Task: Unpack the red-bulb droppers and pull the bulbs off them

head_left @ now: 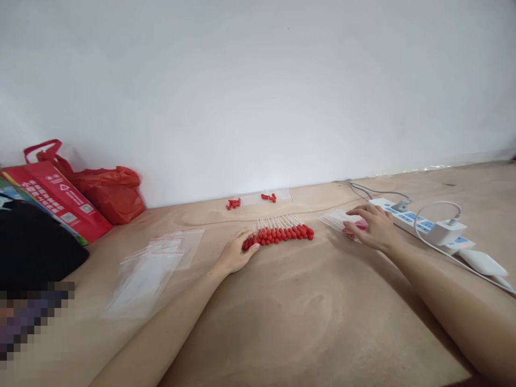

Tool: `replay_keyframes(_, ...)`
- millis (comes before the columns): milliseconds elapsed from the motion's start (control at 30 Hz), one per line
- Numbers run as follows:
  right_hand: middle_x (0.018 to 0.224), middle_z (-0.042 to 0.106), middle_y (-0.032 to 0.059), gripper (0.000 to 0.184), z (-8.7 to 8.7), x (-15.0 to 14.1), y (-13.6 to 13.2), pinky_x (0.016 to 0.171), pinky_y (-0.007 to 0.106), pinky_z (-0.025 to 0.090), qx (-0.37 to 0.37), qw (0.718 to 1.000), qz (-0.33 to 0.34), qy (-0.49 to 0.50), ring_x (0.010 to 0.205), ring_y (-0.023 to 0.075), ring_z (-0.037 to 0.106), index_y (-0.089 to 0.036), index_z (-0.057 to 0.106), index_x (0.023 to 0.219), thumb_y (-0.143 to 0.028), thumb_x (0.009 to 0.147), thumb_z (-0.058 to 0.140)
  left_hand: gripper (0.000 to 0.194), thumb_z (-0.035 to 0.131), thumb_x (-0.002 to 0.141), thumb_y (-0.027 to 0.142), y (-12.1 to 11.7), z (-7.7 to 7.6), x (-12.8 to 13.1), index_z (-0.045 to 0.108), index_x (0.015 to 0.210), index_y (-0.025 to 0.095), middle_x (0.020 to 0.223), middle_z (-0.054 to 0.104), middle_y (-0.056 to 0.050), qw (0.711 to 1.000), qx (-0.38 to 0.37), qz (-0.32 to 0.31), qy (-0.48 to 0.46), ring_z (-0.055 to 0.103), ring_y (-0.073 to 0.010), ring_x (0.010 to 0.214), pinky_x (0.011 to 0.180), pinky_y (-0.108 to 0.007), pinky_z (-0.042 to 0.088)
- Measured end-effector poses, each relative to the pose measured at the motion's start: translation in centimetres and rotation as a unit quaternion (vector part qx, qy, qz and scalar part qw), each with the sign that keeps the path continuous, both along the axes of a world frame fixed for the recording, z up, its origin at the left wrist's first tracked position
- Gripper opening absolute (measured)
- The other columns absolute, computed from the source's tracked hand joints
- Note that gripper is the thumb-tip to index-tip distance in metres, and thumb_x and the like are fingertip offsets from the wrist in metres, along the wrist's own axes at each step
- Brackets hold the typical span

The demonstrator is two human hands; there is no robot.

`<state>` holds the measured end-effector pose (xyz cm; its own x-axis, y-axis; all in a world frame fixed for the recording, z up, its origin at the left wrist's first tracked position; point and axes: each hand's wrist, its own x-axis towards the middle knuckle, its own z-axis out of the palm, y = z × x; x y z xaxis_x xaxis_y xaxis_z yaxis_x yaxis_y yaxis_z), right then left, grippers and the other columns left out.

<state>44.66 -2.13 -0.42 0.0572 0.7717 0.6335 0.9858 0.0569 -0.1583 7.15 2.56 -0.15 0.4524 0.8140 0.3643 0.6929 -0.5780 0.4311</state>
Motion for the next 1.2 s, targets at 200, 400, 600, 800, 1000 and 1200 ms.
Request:
replay_keyframes(200,0.118,0.05,0.0101,0.067,0.6,3.2,-0.5,0.087,0.045,0.037,-0.201,0.978,0.042,0.046,0.106,0.0305,0.047,-0.024,0.052,0.112,-0.063,0.059,0.055,0.049,0.056,0.072,0.043,0.6,0.7,1.4,0.051,0.113,0.018,0.117,0.053,-0.008,0.999,0.04,0.003,0.021,0.048,-0.0227,0.109,0.095,-0.036,0.038)
replay_keyframes(400,0.12,0.049,0.0122,0.067,-0.2,4.8,-0.4,0.087,0.036,0.042,-0.263,0.957,0.097,0.08,0.105,0.0269,0.05,-0.017,0.05,0.117,-0.048,0.058,0.06,0.031,0.06,0.07,0.039,2.0,1.0,4.1,0.062,0.093,0.019,0.093,0.063,-0.005,0.996,0.082,0.037,0.002,0.058,-0.0207,0.087,0.08,-0.034,0.045)
replay_keyframes(600,0.105,0.061,0.0076,0.037,0.0,5.1,0.1,0.079,0.033,0.046,-0.222,0.964,0.124,0.076,0.095,0.0232,0.056,-0.021,0.062,0.096,-0.042,0.067,0.054,0.007,0.058,0.07,0.022,2.3,0.8,4.9,0.065,0.072,0.019,0.072,0.065,-0.002,0.993,0.11,0.043,-0.023,0.06,-0.0174,0.072,0.071,-0.03,0.047)
replay_keyframes(800,0.091,0.066,0.0041,0.022,0.1,4.9,0.6,0.075,0.031,0.047,-0.197,0.97,0.116,0.089,0.086,0.0205,0.06,-0.022,0.066,0.077,-0.038,0.069,0.053,0.01,0.053,0.073,0.018,2.4,0.8,4.8,0.064,0.072,0.019,0.075,0.067,-0.002,0.984,0.143,0.071,-0.085,0.062,-0.0168,0.073,0.072,-0.029,0.048)
replay_keyframes(1000,0.079,0.066,0.0035,0.018,0.0,4.9,0.7,0.072,0.03,0.048,-0.181,0.971,0.114,0.103,0.078,0.0195,0.061,-0.021,0.063,0.063,-0.037,0.067,0.055,0.015,0.047,0.076,0.02,2.0,1.3,3.2,0.062,0.078,0.016,0.081,0.066,-0.004,0.965,0.173,0.112,-0.159,0.063,-0.0126,0.067,0.064,-0.023,0.051)
replay_keyframes(1200,0.085,0.066,0.0035,0.019,-0.5,5.4,0.8,0.071,0.029,0.05,-0.176,0.966,0.099,0.16,0.075,0.0176,0.062,-0.021,0.065,0.078,-0.028,0.064,0.055,0.012,0.052,0.074,0.024,0.1,0.5,0.1,0.063,0.072,0.018,0.077,0.067,-0.002,0.964,0.186,0.126,-0.142,0.063,-0.0155,0.07,0.069,-0.028,0.051)
